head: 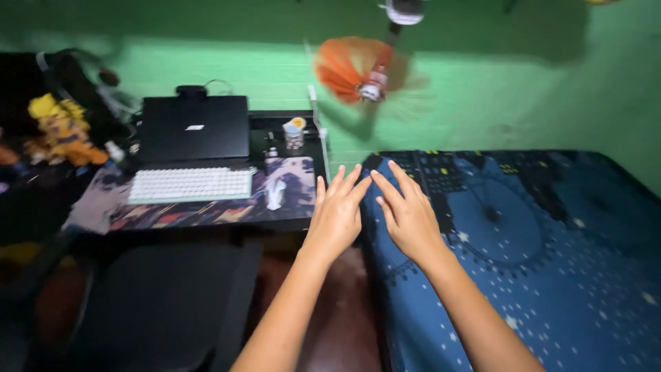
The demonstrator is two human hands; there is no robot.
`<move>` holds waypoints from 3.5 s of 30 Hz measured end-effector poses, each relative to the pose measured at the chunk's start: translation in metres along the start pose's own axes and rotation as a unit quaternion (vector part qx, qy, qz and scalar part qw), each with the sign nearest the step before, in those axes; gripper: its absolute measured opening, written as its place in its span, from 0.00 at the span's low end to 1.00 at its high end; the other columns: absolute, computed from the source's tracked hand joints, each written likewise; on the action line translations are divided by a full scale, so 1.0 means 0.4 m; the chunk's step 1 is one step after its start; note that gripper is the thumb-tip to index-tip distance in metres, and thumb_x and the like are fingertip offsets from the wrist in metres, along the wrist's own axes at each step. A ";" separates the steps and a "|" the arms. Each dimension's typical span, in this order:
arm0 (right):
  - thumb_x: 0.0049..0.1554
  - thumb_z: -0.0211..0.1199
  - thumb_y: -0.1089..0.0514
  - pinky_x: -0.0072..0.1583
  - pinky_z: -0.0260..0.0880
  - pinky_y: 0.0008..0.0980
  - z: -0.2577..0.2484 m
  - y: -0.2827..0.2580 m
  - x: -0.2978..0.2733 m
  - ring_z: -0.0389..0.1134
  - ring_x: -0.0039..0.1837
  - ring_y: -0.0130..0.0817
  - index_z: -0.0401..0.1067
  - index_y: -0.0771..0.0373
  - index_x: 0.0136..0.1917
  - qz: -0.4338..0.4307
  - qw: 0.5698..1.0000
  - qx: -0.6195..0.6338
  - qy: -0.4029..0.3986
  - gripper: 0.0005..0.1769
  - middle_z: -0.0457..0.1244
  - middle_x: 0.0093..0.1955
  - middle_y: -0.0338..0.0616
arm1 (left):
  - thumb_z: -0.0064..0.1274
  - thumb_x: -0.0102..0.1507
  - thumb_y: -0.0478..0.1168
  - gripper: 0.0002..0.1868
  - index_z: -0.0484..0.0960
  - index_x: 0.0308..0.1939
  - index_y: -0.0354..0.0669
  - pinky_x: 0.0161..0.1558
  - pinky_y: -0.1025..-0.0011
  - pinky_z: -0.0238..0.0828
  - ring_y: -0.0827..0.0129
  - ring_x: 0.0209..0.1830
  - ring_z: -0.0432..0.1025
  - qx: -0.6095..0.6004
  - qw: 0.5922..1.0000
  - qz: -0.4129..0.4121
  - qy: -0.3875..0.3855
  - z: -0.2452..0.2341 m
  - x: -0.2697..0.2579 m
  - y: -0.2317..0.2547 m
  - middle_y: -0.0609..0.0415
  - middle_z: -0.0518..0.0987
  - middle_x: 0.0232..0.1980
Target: Organizing various personal items, including figurines, notebooks, and accessories, on a desk and shelf.
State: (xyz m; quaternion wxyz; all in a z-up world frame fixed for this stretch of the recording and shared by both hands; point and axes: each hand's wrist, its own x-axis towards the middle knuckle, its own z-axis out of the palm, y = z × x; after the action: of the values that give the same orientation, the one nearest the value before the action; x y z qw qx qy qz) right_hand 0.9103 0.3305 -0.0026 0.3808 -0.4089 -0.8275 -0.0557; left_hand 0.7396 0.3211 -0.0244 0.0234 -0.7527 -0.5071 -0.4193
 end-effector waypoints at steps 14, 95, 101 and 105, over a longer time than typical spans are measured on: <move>0.60 0.61 0.59 0.66 0.64 0.47 0.215 0.020 0.236 0.63 0.69 0.55 0.65 0.58 0.73 -0.070 0.994 0.077 -0.024 0.28 0.60 0.73 0.55 | 0.47 0.61 0.28 0.28 0.76 0.66 0.45 0.73 0.38 0.48 0.45 0.77 0.58 0.056 0.996 -0.056 0.051 -0.056 0.098 -0.228 0.45 0.68 0.74; 0.59 0.64 0.51 0.66 0.64 0.49 0.547 0.035 0.955 0.65 0.68 0.51 0.74 0.53 0.67 -0.219 0.971 0.101 0.012 0.23 0.64 0.70 0.49 | 0.52 0.62 0.33 0.22 0.80 0.61 0.44 0.66 0.52 0.62 0.48 0.67 0.67 0.200 0.971 -0.010 0.133 -0.279 0.569 -0.735 0.45 0.76 0.66; 0.59 0.65 0.52 0.66 0.64 0.49 0.531 0.044 1.023 0.64 0.69 0.53 0.73 0.56 0.68 -0.231 0.967 0.098 0.042 0.25 0.63 0.71 0.53 | 0.51 0.63 0.33 0.22 0.79 0.62 0.43 0.65 0.52 0.64 0.47 0.67 0.67 0.172 0.978 0.009 0.117 -0.322 0.631 -0.727 0.45 0.75 0.66; 0.58 0.66 0.52 0.64 0.66 0.49 0.502 0.043 1.098 0.65 0.67 0.53 0.73 0.57 0.68 -0.220 0.969 0.087 0.066 0.25 0.63 0.71 0.53 | 0.51 0.64 0.34 0.20 0.78 0.62 0.42 0.64 0.54 0.67 0.46 0.67 0.68 0.149 0.980 0.058 0.121 -0.350 0.717 -0.727 0.45 0.75 0.67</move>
State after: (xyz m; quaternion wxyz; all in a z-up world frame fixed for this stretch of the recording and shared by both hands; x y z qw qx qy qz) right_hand 0.6401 0.7015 0.1489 0.4469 -0.1779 -0.8718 -0.0927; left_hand 0.4654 0.6106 0.1407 0.2205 -0.7126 -0.5129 -0.4248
